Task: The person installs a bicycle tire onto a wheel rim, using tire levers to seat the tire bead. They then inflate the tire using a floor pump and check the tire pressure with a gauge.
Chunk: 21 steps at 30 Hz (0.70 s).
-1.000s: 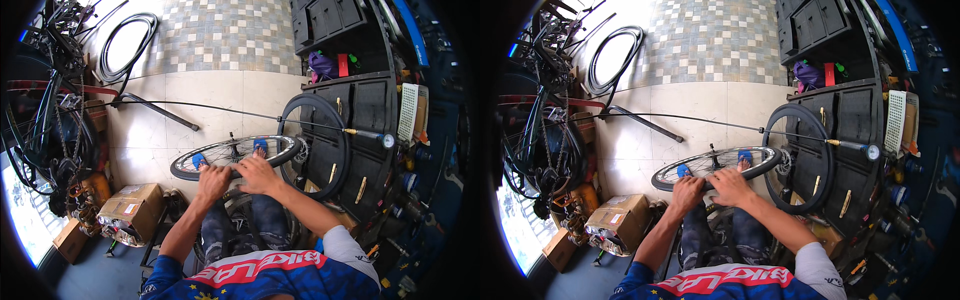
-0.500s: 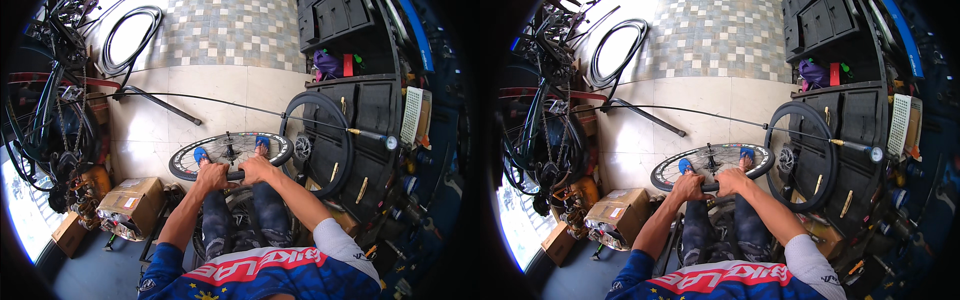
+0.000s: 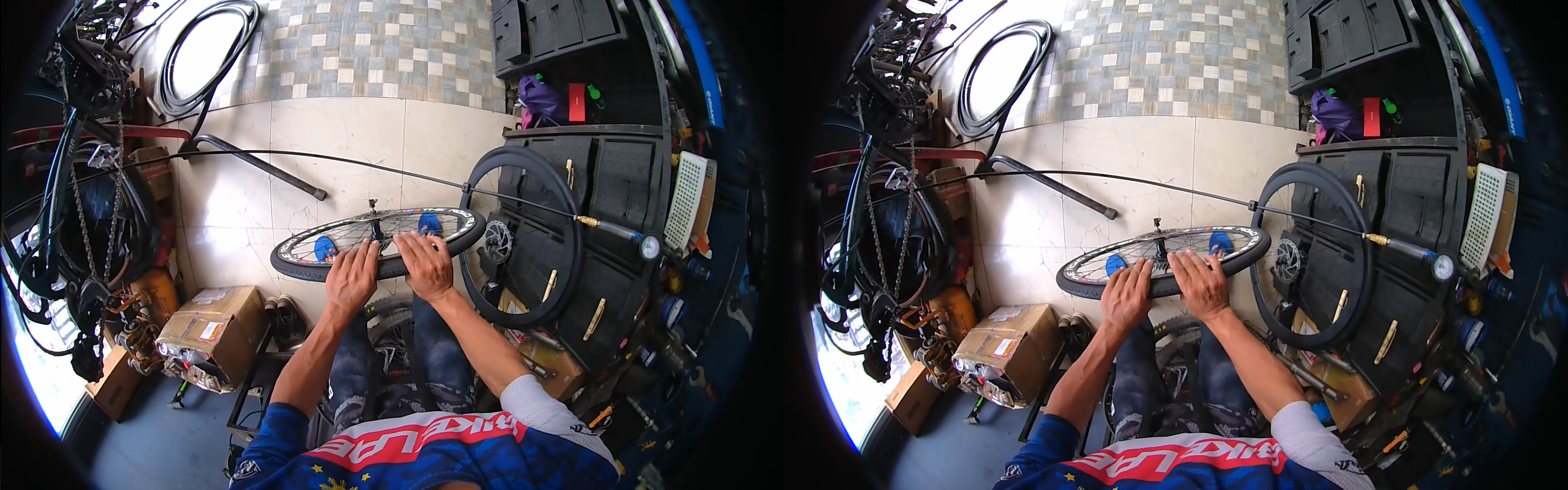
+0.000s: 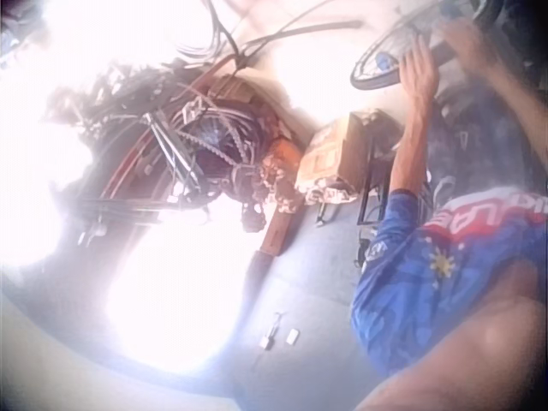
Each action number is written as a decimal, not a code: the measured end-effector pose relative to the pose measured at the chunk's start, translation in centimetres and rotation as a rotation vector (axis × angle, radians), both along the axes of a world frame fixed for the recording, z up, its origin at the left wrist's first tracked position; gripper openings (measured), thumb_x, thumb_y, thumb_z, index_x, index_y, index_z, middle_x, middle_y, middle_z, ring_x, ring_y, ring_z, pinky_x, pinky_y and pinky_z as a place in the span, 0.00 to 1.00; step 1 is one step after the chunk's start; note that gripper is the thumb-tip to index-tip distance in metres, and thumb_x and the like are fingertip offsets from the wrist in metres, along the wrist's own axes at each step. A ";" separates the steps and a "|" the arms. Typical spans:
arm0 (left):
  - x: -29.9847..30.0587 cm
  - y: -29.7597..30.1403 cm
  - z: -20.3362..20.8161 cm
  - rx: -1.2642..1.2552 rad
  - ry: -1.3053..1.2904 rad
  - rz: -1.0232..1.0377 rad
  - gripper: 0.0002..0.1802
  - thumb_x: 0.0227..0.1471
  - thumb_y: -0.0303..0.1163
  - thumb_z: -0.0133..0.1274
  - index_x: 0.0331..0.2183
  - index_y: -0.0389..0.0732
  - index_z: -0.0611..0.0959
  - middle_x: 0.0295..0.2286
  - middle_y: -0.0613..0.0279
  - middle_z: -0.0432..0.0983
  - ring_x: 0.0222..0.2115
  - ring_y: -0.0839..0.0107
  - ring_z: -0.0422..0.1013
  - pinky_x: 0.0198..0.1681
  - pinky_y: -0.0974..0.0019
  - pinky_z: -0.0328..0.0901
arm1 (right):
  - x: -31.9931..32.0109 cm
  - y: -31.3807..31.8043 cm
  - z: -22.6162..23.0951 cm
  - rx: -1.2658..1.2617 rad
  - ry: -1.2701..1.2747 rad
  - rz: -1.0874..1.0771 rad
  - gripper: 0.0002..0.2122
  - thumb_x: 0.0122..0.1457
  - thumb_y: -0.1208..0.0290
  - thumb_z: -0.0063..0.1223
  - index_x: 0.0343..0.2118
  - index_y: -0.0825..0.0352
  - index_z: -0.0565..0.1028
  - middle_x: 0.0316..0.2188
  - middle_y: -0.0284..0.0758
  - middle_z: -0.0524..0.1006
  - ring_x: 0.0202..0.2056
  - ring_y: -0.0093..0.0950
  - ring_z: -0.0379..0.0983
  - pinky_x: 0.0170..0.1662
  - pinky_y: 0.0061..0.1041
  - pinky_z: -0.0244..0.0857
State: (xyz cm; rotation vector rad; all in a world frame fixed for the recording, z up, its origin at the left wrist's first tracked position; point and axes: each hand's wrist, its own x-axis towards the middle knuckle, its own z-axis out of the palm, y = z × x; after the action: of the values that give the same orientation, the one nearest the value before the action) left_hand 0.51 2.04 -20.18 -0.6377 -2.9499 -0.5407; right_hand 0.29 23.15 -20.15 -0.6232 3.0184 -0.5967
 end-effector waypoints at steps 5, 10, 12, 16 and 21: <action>-0.9 0.3 0.6 -0.028 -0.070 0.002 0.20 0.58 0.30 0.54 0.52 0.41 0.83 0.43 0.58 0.85 0.43 0.64 0.81 0.53 0.59 0.71 | -0.8 0.0 0.0 0.017 0.062 -0.019 0.32 0.47 0.80 0.59 0.60 0.62 0.78 0.52 0.35 0.83 0.55 0.33 0.79 0.59 0.37 0.65; 0.4 -1.9 0.9 0.078 -0.469 -0.101 0.38 0.43 0.34 0.69 0.58 0.48 0.79 0.45 0.62 0.82 0.46 0.60 0.78 0.53 0.56 0.69 | -0.5 3.6 0.0 -0.112 -0.140 0.034 0.25 0.46 0.75 0.63 0.52 0.59 0.83 0.44 0.31 0.86 0.46 0.32 0.83 0.48 0.35 0.74; 1.2 -5.3 0.5 0.106 -0.560 -0.011 0.35 0.47 0.33 0.69 0.58 0.48 0.79 0.42 0.59 0.83 0.46 0.56 0.79 0.51 0.55 0.71 | -0.5 5.8 0.0 -0.135 -0.217 -0.012 0.23 0.45 0.73 0.66 0.50 0.57 0.83 0.42 0.30 0.86 0.44 0.33 0.84 0.47 0.36 0.74; 1.5 -9.1 -0.5 0.001 -0.677 0.013 0.22 0.54 0.30 0.59 0.53 0.50 0.82 0.43 0.58 0.85 0.47 0.57 0.80 0.52 0.53 0.70 | -1.4 9.3 1.8 0.002 -0.540 0.012 0.27 0.41 0.66 0.75 0.49 0.54 0.82 0.42 0.31 0.86 0.44 0.34 0.83 0.50 0.37 0.73; 2.2 -5.0 2.6 -0.079 -0.587 -0.095 0.15 0.54 0.33 0.60 0.45 0.49 0.83 0.40 0.61 0.85 0.45 0.57 0.80 0.51 0.53 0.71 | -0.8 6.0 5.3 -0.112 -0.296 0.144 0.30 0.46 0.51 0.74 0.52 0.60 0.81 0.46 0.35 0.83 0.53 0.36 0.78 0.60 0.37 0.66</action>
State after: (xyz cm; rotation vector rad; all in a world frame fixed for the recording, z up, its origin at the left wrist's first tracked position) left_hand 2.72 -2.92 -17.56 -0.7359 -3.5146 -0.7310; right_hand -0.51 29.11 -14.88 -0.6817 2.6560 -0.7777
